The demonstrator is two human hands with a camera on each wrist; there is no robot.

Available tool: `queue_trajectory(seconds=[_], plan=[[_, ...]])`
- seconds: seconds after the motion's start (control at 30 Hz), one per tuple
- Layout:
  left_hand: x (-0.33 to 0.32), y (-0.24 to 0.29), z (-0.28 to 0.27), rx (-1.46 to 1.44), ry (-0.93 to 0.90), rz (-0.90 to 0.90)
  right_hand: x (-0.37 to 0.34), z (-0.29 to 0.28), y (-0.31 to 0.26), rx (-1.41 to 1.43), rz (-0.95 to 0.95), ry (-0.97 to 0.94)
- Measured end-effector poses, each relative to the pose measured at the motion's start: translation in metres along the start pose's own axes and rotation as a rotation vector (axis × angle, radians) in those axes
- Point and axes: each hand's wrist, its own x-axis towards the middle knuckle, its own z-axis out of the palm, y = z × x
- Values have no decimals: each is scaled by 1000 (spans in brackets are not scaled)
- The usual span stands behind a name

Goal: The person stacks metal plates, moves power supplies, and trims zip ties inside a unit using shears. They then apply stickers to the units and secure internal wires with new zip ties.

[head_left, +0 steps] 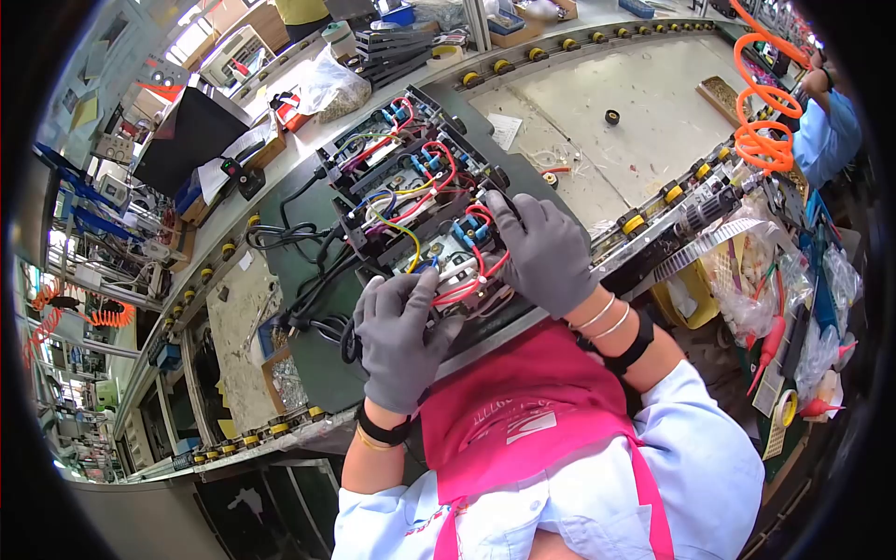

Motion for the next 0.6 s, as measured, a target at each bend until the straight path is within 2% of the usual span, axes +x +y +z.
queue_trajectory(seconds=[0.1,0.2,0.3,0.4,0.6], plan=[[3,-5,-4,-72,-73,2,8,-7,0,-49,-89,22],[8,-3,-8,10,-177,35,12,1,6,-114,-155,12],[13,-4,-8,2,-247,28,15,1,7,-204,-205,-75],[13,-3,-7,30,-250,25,14,13,8,-309,-252,-41],[9,-3,-5,31,-197,33,14,4,8,-304,-320,-45]])
